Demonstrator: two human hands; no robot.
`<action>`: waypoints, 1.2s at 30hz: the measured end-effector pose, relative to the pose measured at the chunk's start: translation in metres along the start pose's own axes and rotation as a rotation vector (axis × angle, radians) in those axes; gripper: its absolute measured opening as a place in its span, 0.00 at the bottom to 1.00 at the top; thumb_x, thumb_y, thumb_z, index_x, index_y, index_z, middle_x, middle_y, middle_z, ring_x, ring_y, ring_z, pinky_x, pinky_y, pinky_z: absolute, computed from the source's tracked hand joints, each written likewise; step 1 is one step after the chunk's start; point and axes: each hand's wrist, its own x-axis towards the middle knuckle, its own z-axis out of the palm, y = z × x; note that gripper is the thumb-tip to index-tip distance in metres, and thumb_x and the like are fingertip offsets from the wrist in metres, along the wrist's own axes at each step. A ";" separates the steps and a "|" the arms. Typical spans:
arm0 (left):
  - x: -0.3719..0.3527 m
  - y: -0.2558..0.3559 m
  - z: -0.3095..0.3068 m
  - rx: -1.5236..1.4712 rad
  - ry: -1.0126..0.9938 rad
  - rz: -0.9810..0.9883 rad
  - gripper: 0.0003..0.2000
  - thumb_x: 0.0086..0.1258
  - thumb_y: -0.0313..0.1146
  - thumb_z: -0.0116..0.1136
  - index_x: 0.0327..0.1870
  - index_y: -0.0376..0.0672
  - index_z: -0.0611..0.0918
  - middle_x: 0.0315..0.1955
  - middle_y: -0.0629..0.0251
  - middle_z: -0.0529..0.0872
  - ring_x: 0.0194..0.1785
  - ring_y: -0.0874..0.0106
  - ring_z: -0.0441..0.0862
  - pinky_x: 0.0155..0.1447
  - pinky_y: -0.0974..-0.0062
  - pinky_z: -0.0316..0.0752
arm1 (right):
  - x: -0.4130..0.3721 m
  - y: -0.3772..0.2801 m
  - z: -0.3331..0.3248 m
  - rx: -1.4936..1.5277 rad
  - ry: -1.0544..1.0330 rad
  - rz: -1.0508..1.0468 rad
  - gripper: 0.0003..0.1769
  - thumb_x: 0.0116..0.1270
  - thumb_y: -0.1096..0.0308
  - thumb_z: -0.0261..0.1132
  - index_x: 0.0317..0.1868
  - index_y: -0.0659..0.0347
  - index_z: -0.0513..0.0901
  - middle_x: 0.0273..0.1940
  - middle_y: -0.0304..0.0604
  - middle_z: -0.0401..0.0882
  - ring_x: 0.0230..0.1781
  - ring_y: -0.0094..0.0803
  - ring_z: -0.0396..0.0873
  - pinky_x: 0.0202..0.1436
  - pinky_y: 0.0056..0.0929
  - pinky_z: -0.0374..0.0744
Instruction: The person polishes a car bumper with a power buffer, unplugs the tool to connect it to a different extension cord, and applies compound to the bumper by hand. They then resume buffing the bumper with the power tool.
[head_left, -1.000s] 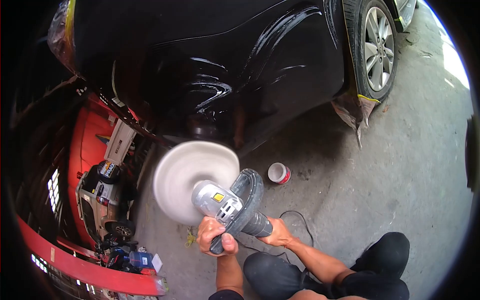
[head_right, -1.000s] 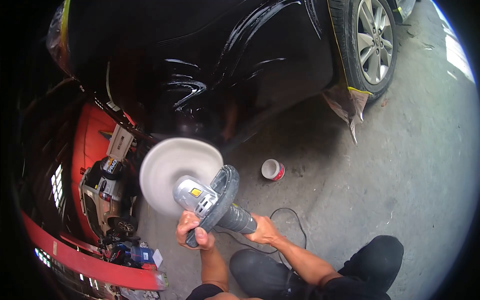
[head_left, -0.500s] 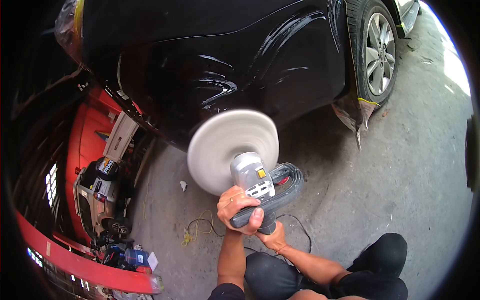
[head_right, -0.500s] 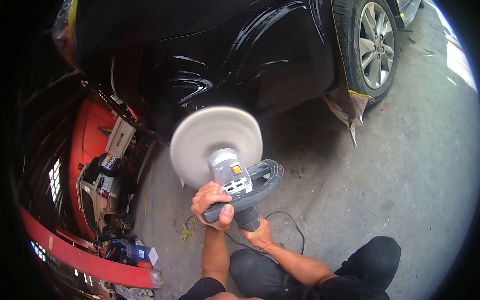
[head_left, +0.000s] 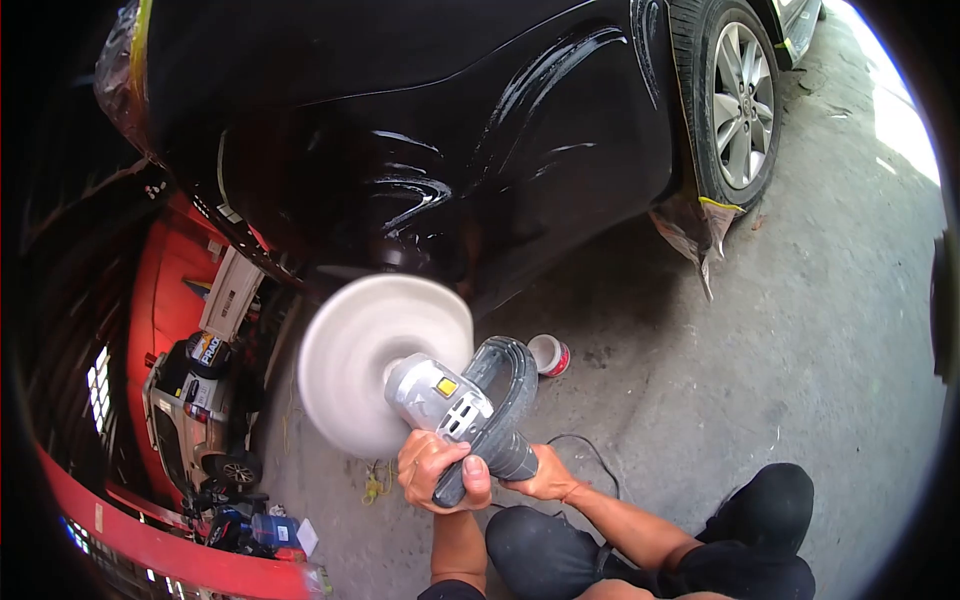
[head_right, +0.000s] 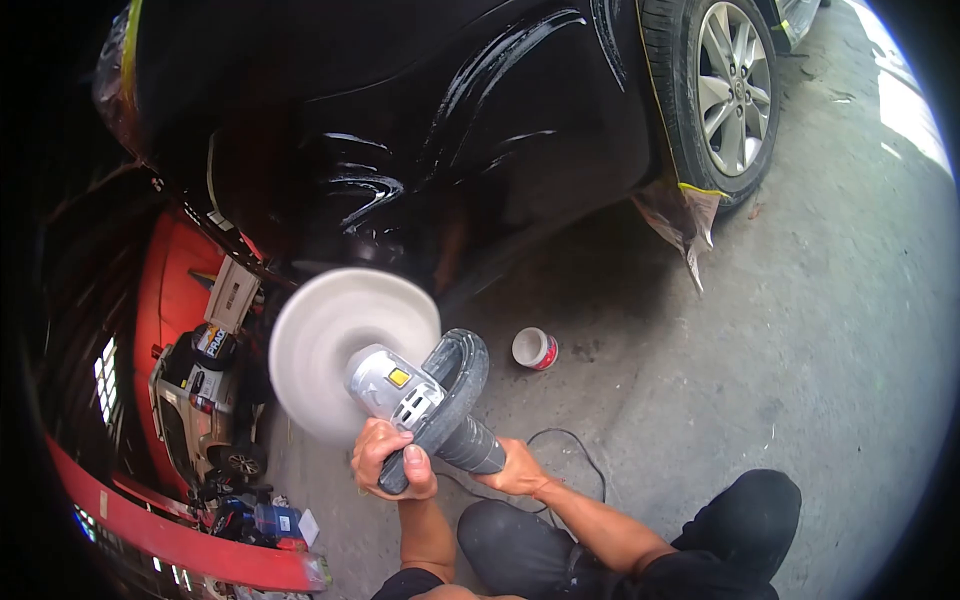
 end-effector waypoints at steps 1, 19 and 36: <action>0.003 -0.002 0.003 -0.034 -0.008 0.009 0.10 0.55 0.35 0.60 0.26 0.38 0.78 0.13 0.67 0.73 0.17 0.71 0.70 0.28 0.72 0.66 | 0.000 0.000 0.001 -0.009 0.032 -0.011 0.25 0.48 0.60 0.78 0.44 0.66 0.84 0.39 0.52 0.88 0.40 0.39 0.88 0.47 0.35 0.82; 0.040 0.014 0.185 -0.400 -0.331 0.022 0.04 0.50 0.28 0.66 0.25 0.44 0.82 0.19 0.67 0.83 0.21 0.69 0.76 0.32 0.72 0.70 | 0.004 0.006 -0.069 0.258 0.548 0.060 0.15 0.47 0.66 0.77 0.33 0.66 0.84 0.29 0.42 0.86 0.29 0.28 0.81 0.35 0.32 0.78; 0.058 0.027 0.217 -0.429 -0.395 -0.026 0.04 0.52 0.30 0.67 0.26 0.42 0.83 0.20 0.67 0.83 0.25 0.71 0.78 0.34 0.72 0.74 | 0.004 -0.021 -0.097 0.349 0.612 0.062 0.12 0.49 0.67 0.76 0.29 0.64 0.84 0.23 0.37 0.82 0.23 0.25 0.78 0.29 0.30 0.75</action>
